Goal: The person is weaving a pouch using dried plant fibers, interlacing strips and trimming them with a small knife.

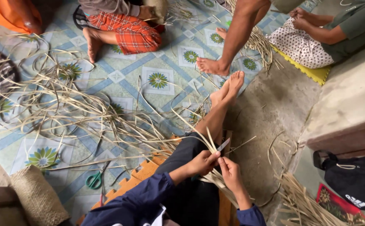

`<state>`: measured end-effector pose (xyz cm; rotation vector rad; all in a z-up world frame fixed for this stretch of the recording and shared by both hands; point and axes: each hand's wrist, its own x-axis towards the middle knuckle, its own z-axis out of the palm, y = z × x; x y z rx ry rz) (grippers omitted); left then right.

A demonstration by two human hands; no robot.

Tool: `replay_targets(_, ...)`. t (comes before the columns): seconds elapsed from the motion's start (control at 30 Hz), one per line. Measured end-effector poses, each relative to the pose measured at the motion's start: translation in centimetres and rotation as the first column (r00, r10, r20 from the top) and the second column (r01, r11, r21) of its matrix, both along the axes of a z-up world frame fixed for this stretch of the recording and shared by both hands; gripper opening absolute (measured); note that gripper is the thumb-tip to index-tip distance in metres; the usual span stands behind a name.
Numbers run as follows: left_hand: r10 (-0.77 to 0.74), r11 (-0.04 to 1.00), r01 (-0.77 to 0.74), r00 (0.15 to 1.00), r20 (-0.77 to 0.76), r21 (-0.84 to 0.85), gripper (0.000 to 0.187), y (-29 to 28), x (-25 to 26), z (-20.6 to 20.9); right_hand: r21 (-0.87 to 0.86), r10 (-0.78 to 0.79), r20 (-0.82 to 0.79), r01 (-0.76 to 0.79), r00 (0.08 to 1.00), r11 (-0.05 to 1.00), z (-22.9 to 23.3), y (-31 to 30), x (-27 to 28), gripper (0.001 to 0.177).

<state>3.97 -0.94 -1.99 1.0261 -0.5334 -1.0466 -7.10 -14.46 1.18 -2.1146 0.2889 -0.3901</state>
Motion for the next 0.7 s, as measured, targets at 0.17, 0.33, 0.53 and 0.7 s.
replay_targets(0.17, -0.131, 0.991, 0.129, 0.985, -0.108, -0.023, 0.050, 0.6, -0.3, 1.6, 0.087, 0.037, -0.010, -0.036, 0.999, 0.996, -0.1, -0.2, -1.1, 0.032)
replay_targets(0.33, -0.239, 0.970, 0.223, 0.947, -0.217, -0.096, 0.052, 1.8, -0.1, 5.1, 0.013, 0.022, 0.017, -0.023, 1.000, 1.000, -1.3, -2.2, -2.4, 0.034)
replay_targets(0.53, -0.263, 0.963, 0.214, 0.882, -0.391, -0.166, 0.051, 1.1, 2.0, 6.2, -0.102, -0.007, -0.023, 0.005, 1.000, 0.995, -0.2, -5.7, -4.6, 0.037)
replay_targets(0.7, -0.244, 0.968, 0.185, 0.852, -0.463, -0.170, 0.047, 0.4, 5.1, 5.9, -0.011, 0.002, -0.047, -0.003, 0.999, 1.000, -1.9, -10.2, -7.1, 0.035)
